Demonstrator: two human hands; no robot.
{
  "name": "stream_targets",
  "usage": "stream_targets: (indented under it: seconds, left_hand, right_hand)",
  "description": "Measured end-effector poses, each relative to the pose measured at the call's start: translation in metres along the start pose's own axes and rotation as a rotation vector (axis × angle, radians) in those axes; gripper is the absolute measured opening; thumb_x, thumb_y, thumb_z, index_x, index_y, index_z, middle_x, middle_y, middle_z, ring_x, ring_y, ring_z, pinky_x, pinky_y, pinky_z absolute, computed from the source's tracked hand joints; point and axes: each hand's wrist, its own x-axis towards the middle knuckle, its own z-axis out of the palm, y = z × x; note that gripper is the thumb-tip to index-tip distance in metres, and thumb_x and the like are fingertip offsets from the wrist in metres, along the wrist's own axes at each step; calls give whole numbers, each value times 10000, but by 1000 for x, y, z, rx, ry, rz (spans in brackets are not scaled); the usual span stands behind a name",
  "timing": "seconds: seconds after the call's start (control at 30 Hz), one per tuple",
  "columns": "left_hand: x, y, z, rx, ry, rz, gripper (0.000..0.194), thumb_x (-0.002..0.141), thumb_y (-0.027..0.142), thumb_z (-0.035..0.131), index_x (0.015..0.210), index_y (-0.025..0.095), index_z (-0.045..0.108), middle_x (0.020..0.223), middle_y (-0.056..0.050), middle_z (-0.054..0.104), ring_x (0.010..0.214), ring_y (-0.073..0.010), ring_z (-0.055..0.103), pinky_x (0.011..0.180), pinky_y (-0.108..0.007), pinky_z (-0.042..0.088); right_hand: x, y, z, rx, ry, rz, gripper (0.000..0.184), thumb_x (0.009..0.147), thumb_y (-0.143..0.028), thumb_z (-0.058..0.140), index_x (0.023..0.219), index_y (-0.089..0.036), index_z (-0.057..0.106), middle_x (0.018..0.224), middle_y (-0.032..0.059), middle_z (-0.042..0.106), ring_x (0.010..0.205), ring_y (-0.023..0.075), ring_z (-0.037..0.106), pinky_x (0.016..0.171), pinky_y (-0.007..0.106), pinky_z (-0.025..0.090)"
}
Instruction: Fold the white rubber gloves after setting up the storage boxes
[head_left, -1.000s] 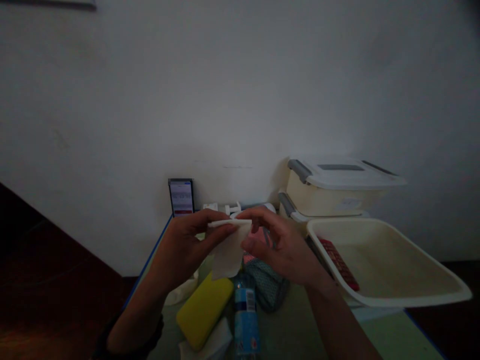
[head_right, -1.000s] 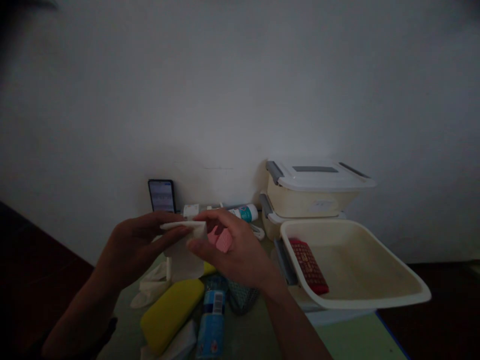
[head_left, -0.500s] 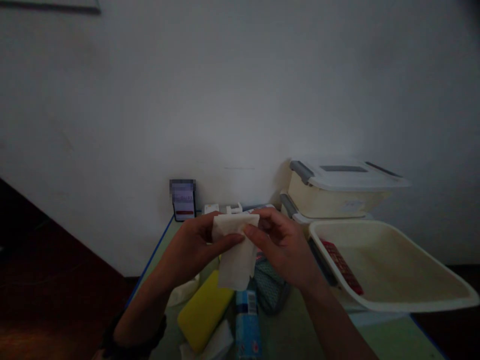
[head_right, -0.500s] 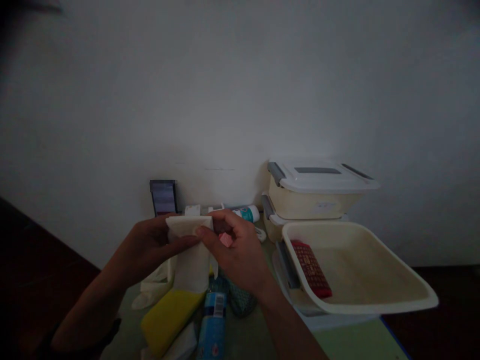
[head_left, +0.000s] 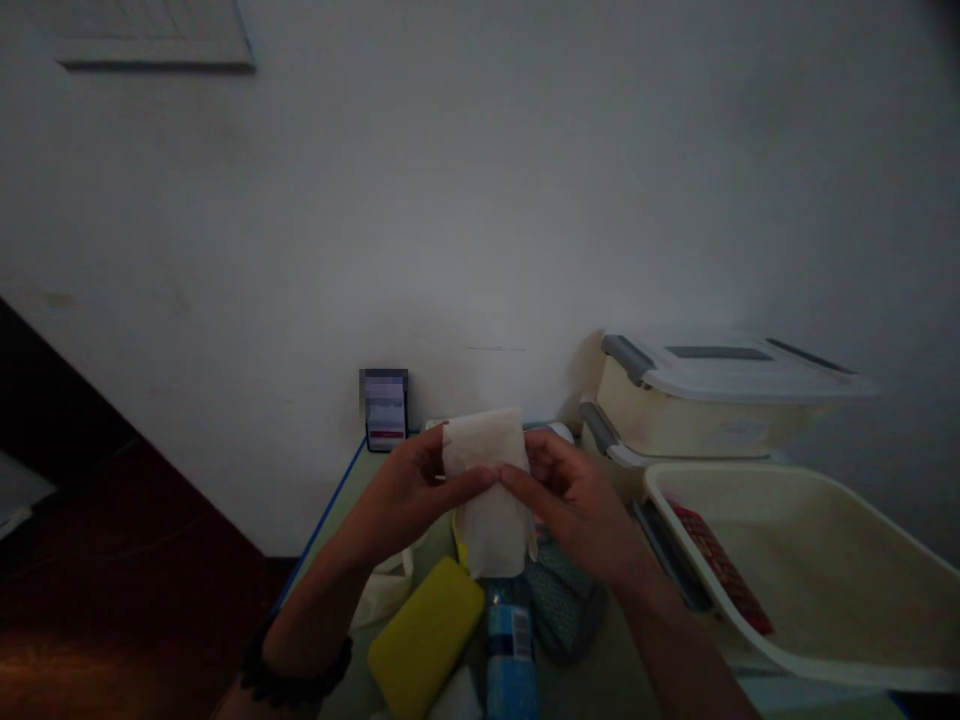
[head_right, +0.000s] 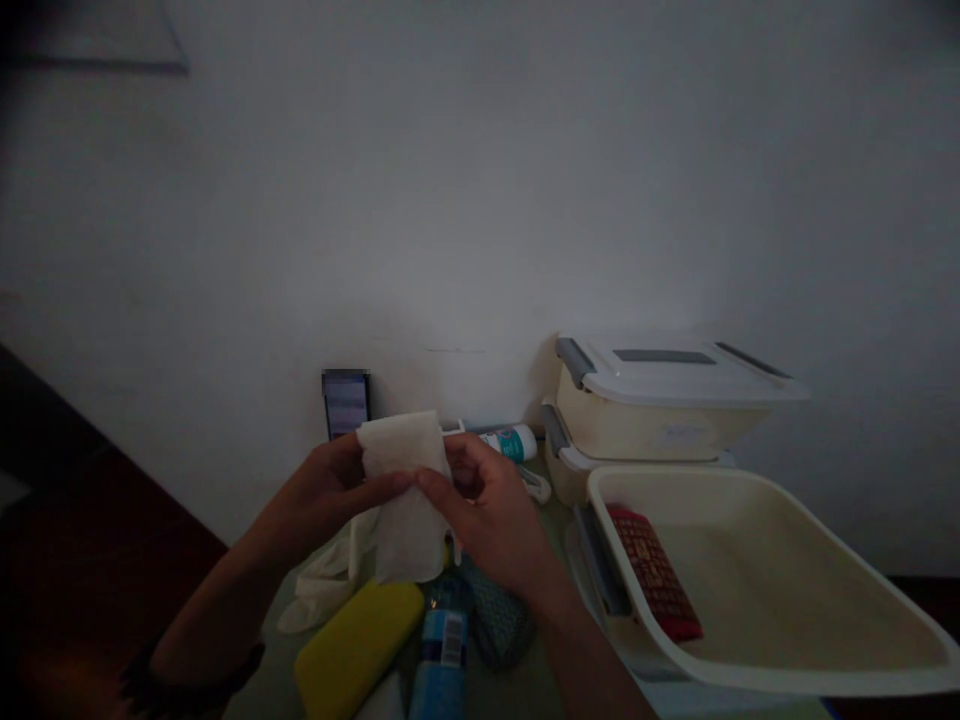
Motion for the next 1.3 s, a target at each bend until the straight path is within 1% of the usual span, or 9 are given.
stream_targets:
  seconds: [0.3, 0.47, 0.57, 0.63, 0.77, 0.83, 1.03, 1.17, 1.3]
  left_hand:
    - [-11, 15, 3, -38, 201, 60, 233, 673, 244, 800, 839, 148, 667, 751, -14, 769, 600, -116, 683, 526, -156, 540]
    - [-15, 14, 6, 12, 122, 54, 288, 695, 260, 793, 929, 176, 649, 841, -11, 772, 698, -140, 716, 615, -193, 584]
    - [-15, 13, 5, 23, 78, 38, 284, 718, 276, 776, 954, 178, 652, 867, -25, 770, 732, -157, 723, 637, -210, 589]
    - [-15, 13, 5, 13, 90, 49, 251, 726, 280, 768, 927, 173, 663, 847, -29, 768, 715, -151, 716, 619, -198, 579]
    - [-13, 12, 3, -74, 128, 14, 250, 726, 305, 767, 904, 167, 658, 759, -22, 754, 620, -139, 690, 559, -199, 563]
    - [-12, 11, 2, -122, 126, -10, 275, 721, 311, 771, 921, 165, 652, 751, -22, 749, 617, -145, 689, 555, -206, 561]
    - [-12, 12, 4, -135, 86, -2, 349, 697, 280, 792, 982, 176, 620, 786, -28, 744, 653, -164, 697, 556, -214, 556]
    - [-13, 12, 5, -98, 49, 1, 472, 665, 249, 811, 1068, 177, 574, 820, -37, 740, 693, -187, 706, 579, -235, 567]
    - [-14, 12, 4, -104, 28, -30, 506, 696, 281, 793, 1121, 180, 537, 761, -17, 725, 628, -157, 687, 534, -205, 547]
  right_hand:
    - [-5, -6, 0, 75, -73, 56, 244, 809, -309, 700, 1018, -219, 611, 897, 8, 747, 798, 125, 704, 759, 250, 564]
    - [-8, -9, 0, 77, 14, 58, 247, 816, -339, 687, 1027, -235, 613, 828, -2, 747, 686, 124, 694, 656, 249, 569]
    - [-9, -8, -2, 57, 90, 51, 249, 800, -368, 702, 1001, -243, 622, 739, -20, 729, 643, 122, 680, 658, 257, 570]
    - [-10, -8, -5, 55, 58, 44, 261, 795, -367, 708, 1012, -244, 628, 738, -18, 725, 684, 132, 685, 713, 283, 572]
    - [-11, -12, -12, 34, -115, 57, 293, 799, -322, 711, 1071, -241, 637, 912, 13, 743, 780, 139, 686, 820, 332, 558]
    - [-12, -14, -14, 9, -145, 43, 295, 801, -313, 708, 1079, -236, 644, 946, 20, 740, 807, 140, 685, 830, 333, 556]
    - [-14, -16, -13, -82, -51, 64, 207, 789, -338, 709, 970, -245, 672, 837, 10, 723, 732, 154, 692, 606, 257, 575]
    - [-16, -18, -11, -183, -14, 53, 216, 779, -366, 709, 951, -239, 672, 808, 20, 703, 742, 177, 693, 606, 285, 587]
    - [-18, -18, -14, -228, -51, 10, 218, 791, -327, 699, 981, -226, 664, 867, 28, 708, 771, 167, 690, 674, 294, 580]
